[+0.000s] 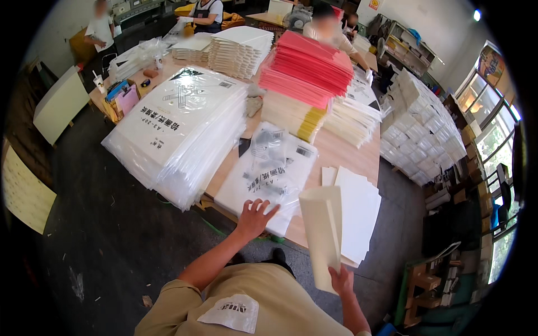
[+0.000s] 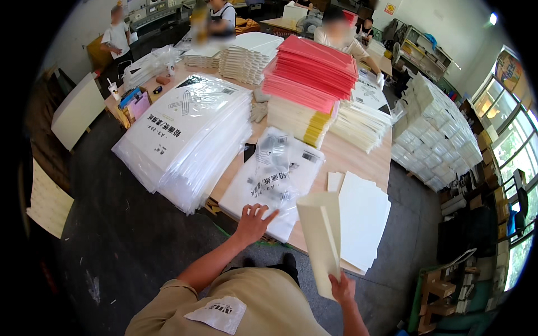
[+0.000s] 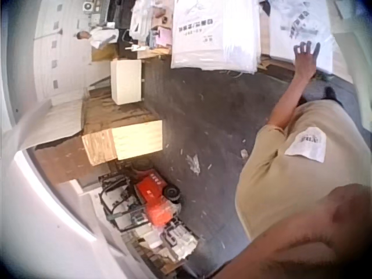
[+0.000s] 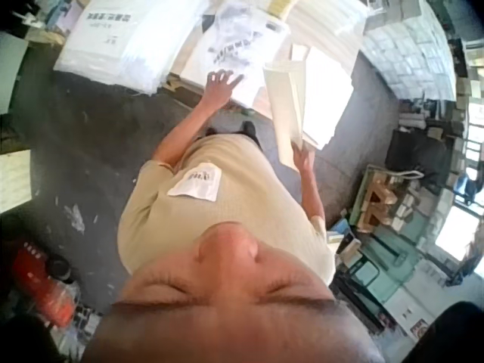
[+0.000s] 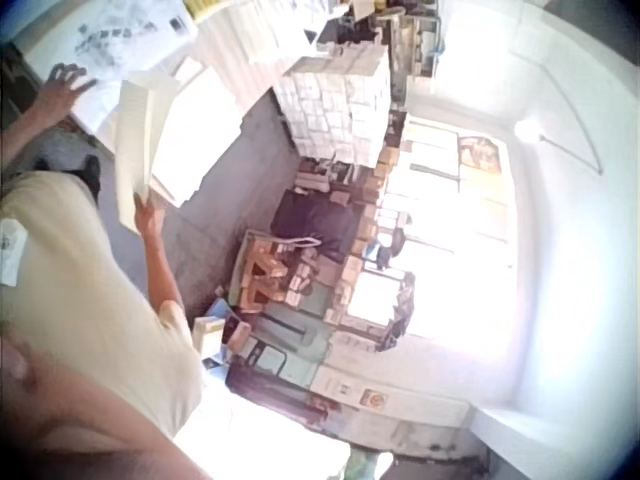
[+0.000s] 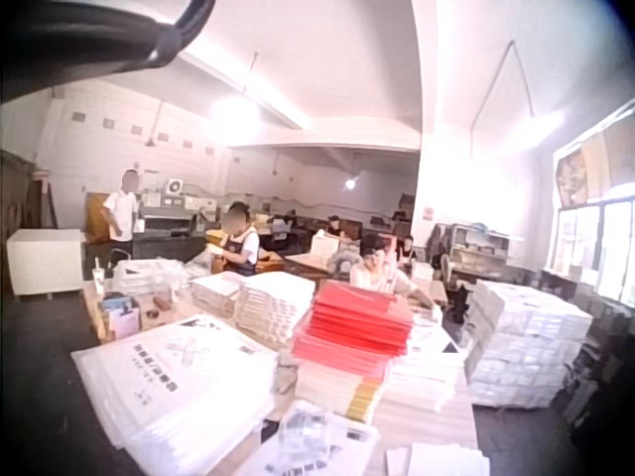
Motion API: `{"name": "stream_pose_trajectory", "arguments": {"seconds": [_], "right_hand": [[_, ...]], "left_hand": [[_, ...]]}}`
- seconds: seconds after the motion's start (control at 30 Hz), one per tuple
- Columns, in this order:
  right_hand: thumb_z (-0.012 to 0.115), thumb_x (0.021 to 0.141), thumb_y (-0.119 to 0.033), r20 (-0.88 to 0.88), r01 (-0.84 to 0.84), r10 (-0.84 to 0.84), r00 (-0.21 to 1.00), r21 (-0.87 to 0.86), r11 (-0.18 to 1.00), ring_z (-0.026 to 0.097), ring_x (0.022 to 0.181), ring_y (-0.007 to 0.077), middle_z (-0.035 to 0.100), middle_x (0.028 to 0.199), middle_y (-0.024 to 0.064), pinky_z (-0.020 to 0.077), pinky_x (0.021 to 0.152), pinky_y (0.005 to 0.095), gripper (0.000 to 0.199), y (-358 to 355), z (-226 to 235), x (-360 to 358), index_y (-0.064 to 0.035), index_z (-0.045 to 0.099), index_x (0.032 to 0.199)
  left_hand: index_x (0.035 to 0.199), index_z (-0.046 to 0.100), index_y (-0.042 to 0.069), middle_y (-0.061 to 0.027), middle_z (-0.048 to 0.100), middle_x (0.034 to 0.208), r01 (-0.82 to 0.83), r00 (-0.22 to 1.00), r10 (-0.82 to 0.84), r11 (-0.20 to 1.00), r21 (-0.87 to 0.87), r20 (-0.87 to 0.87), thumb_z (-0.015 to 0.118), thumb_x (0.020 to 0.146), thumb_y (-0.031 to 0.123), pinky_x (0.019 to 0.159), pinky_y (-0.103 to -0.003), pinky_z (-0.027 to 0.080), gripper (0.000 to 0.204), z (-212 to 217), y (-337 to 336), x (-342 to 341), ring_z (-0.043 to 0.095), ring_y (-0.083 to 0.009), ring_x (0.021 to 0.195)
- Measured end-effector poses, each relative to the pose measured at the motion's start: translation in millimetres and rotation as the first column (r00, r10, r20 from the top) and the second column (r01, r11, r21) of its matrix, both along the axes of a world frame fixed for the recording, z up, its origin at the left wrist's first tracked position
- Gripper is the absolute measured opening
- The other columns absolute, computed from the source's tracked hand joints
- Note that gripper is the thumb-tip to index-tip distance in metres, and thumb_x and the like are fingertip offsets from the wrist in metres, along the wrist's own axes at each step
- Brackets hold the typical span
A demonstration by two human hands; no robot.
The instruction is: The person repeatedly picks up stacks of white paper, inserts them into clear plastic sleeves, and places the packaged units on a growing pile. The workspace is a large table with stacks of paper and plastic sleeves. Other workers are visible in the background performing similar tasks.
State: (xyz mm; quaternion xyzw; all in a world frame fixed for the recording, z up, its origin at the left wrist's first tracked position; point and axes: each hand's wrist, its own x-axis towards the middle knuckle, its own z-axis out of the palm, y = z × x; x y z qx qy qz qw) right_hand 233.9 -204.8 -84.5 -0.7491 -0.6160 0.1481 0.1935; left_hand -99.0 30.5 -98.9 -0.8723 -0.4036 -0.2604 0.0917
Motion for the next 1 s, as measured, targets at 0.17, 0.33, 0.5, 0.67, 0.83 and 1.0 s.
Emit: {"name": "stream_pose_trajectory", "arguments": {"seconds": [0.17, 0.33, 0.5, 0.67, 0.83, 1.0], "right_hand": [[0.072, 0.084, -0.017, 0.114, -0.17, 0.153, 0.982, 0.155, 0.973, 0.067, 0.064, 0.0329, 0.069, 0.075, 0.014, 0.0521, 0.053, 0.0424, 0.033, -24.4, -27.3, 1.4, -0.0067, 0.064, 0.114], [0.073, 0.083, -0.015, 0.169, -0.243, 0.201, 0.965, 0.288, 0.926, 0.07, 0.068, 0.0307, 0.071, 0.083, 0.0139, 0.0544, 0.055, 0.0398, 0.037, -19.4, -43.9, -21.4, -0.0041, 0.061, 0.117], [0.071, 0.085, -0.023, 0.142, -0.147, 0.123, 0.982, 0.171, 0.974, 0.068, 0.065, 0.0327, 0.07, 0.081, 0.0144, 0.0518, 0.052, 0.0435, 0.041, 8.1, -72.4, -41.9, -0.0076, 0.059, 0.121], [0.066, 0.089, -0.029, 0.144, -0.126, 0.115, 0.983, 0.072, 0.989, 0.065, 0.061, 0.0376, 0.067, 0.069, 0.0151, 0.0484, 0.051, 0.0503, 0.042, 41.0, -72.3, -52.7, -0.012, 0.056, 0.125], [0.065, 0.089, -0.027, 0.169, -0.106, 0.083, 0.982, 0.131, 0.986, 0.065, 0.06, 0.0385, 0.066, 0.065, 0.0176, 0.0504, 0.053, 0.0505, 0.028, 72.7, -53.7, -68.4, -0.0071, 0.058, 0.108], [0.062, 0.091, -0.031, 0.192, -0.091, 0.087, 0.978, 0.014, 0.996, 0.065, 0.061, 0.0417, 0.065, 0.066, 0.0198, 0.0501, 0.057, 0.0533, 0.027, 117.2, -36.8, -79.0, -0.0056, 0.056, 0.098]], "left_hand": [[0.09, 0.064, 0.012, -0.008, 0.065, 0.082, 0.044, 0.878, 0.079, 0.969, -0.245, 0.472, 0.063, 0.09, 0.019, 0.058, -0.042, 0.051, 0.007, 49.8, 59.0, 10.5, 0.064, -0.0311, 0.069], [0.093, 0.055, 0.01, -0.0087, 0.06, 0.079, 0.078, 0.926, -0.001, 0.979, -0.19, 0.377, 0.056, 0.094, 0.018, 0.051, -0.043, 0.052, 0.009, 77.0, 74.1, 21.4, 0.063, -0.0316, 0.062], [0.093, 0.055, 0.01, -0.0102, 0.064, 0.08, 0.152, 0.939, -0.077, 0.968, -0.201, 0.336, 0.057, 0.094, 0.018, 0.051, -0.042, 0.053, 0.008, 81.1, 64.9, 33.6, 0.065, -0.0318, 0.064], [0.093, 0.056, 0.008, -0.0107, 0.065, 0.079, 0.183, 0.967, -0.135, 0.959, -0.217, 0.218, 0.057, 0.091, 0.016, 0.05, -0.039, 0.054, 0.008, 73.3, 46.7, 54.1, 0.067, -0.0282, 0.064], [0.098, 0.054, 0.004, -0.009, 0.062, 0.076, 0.29, 0.957, -0.289, 0.925, -0.245, 0.04, 0.057, 0.082, 0.009, 0.05, -0.036, 0.054, 0.017, 63.5, 7.2, 81.8, 0.069, -0.0261, 0.064], [0.099, 0.054, 0.004, -0.0076, 0.063, 0.078, 0.353, 0.929, -0.369, 0.895, -0.273, -0.007, 0.059, 0.081, 0.01, 0.053, -0.036, 0.055, 0.019, 69.1, -7.4, 89.8, 0.069, -0.0254, 0.065]]}}
